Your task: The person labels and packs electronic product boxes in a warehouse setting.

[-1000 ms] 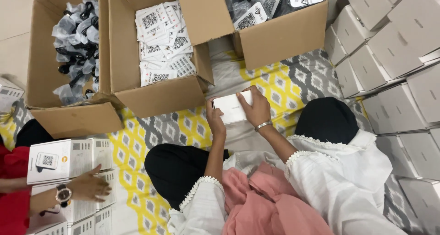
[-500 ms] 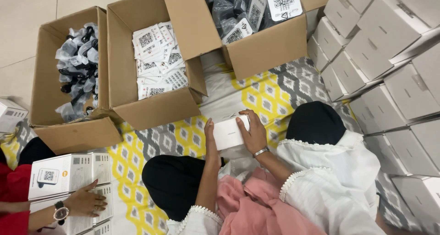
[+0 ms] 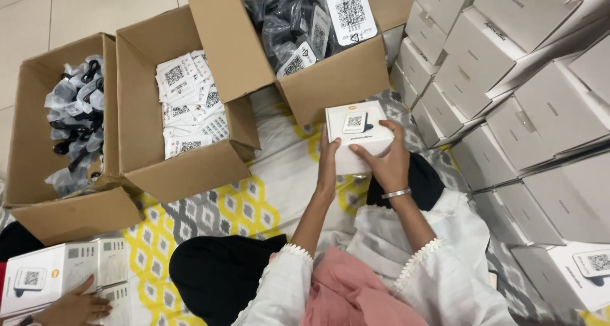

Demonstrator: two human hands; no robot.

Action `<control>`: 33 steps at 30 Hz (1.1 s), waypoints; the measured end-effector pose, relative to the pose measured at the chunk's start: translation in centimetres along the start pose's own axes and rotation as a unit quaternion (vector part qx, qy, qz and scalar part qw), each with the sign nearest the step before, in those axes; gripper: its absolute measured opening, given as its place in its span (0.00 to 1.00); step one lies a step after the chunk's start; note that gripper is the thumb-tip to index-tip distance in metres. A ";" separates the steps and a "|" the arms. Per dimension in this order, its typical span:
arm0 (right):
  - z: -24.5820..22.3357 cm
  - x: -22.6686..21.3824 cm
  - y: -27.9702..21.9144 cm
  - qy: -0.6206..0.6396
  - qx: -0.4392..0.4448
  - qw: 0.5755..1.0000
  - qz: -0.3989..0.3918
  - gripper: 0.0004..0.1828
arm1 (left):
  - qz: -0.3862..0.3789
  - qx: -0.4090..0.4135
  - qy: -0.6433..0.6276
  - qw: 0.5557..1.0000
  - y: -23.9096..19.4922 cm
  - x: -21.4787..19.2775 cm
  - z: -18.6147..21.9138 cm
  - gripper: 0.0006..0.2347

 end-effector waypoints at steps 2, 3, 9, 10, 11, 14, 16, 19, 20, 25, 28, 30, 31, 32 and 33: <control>1.0 -2.6 2.8 -0.023 -0.050 0.998 0.006 0.44 | -0.024 0.037 0.001 0.999 3.6 1.9 -0.2 0.32; 1.3 -3.9 4.1 -0.046 -0.098 0.994 0.008 0.51 | -0.046 0.073 0.001 0.996 5.4 3.0 -0.2 0.32; 9.8 -0.9 10.1 -0.394 -0.144 0.905 -0.075 0.52 | -0.089 -0.061 0.146 0.983 16.0 3.1 -13.9 0.32; 10.6 -0.5 10.6 -0.394 -0.143 0.905 -0.075 0.52 | -0.090 -0.062 0.146 0.983 16.9 2.9 -15.4 0.32; 11.8 0.3 11.2 -0.377 -0.122 0.909 -0.126 0.52 | -0.084 -0.010 0.186 0.979 17.7 2.7 -16.3 0.34; 12.8 1.0 12.1 -0.357 -0.111 0.911 -0.173 0.53 | -0.064 0.074 0.243 0.965 19.0 2.6 -17.2 0.35; 12.8 1.1 12.5 -0.353 -0.120 0.912 -0.170 0.52 | -0.051 0.103 0.263 0.958 18.9 2.7 -16.5 0.33; 12.9 1.3 13.7 -0.315 -0.138 0.924 -0.169 0.49 | -0.039 0.070 0.244 0.967 19.7 2.6 -15.8 0.33; 13.0 1.4 13.8 -0.321 -0.139 0.922 -0.167 0.48 | -0.030 0.071 0.261 0.962 20.2 2.3 -16.2 0.33; 12.5 1.8 13.7 -0.327 -0.134 0.919 -0.174 0.46 | -0.011 0.054 0.301 0.952 20.4 1.5 -13.9 0.33; 13.9 2.7 13.9 -0.349 -0.135 0.909 -0.185 0.46 | -0.007 -0.019 0.328 0.944 18.9 0.2 -12.1 0.31; 14.7 4.1 13.0 -0.476 -0.163 0.855 -0.125 0.43 | -0.046 -0.029 0.440 0.897 16.8 -1.2 -12.3 0.26; 13.3 5.0 11.7 -0.476 -0.169 0.852 -0.137 0.43 | -0.035 -0.036 0.435 0.899 14.1 -2.7 -11.6 0.26; 11.8 6.0 11.4 -0.461 -0.130 0.866 -0.141 0.45 | -0.034 0.019 0.415 0.909 12.1 -4.4 -9.8 0.25; 10.4 7.0 11.1 -0.446 -0.091 0.879 -0.145 0.47 | -0.034 0.075 0.395 0.915 10.0 -6.0 -7.9 0.24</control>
Point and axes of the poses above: each hand's wrist, its own y-axis towards the middle knuckle, its own x-axis out of the palm, z = x × y, the point moved 5 cm from there along y, towards the middle knuckle, and after that the axes turned 14 degrees about -z, right-handed, at the moved point
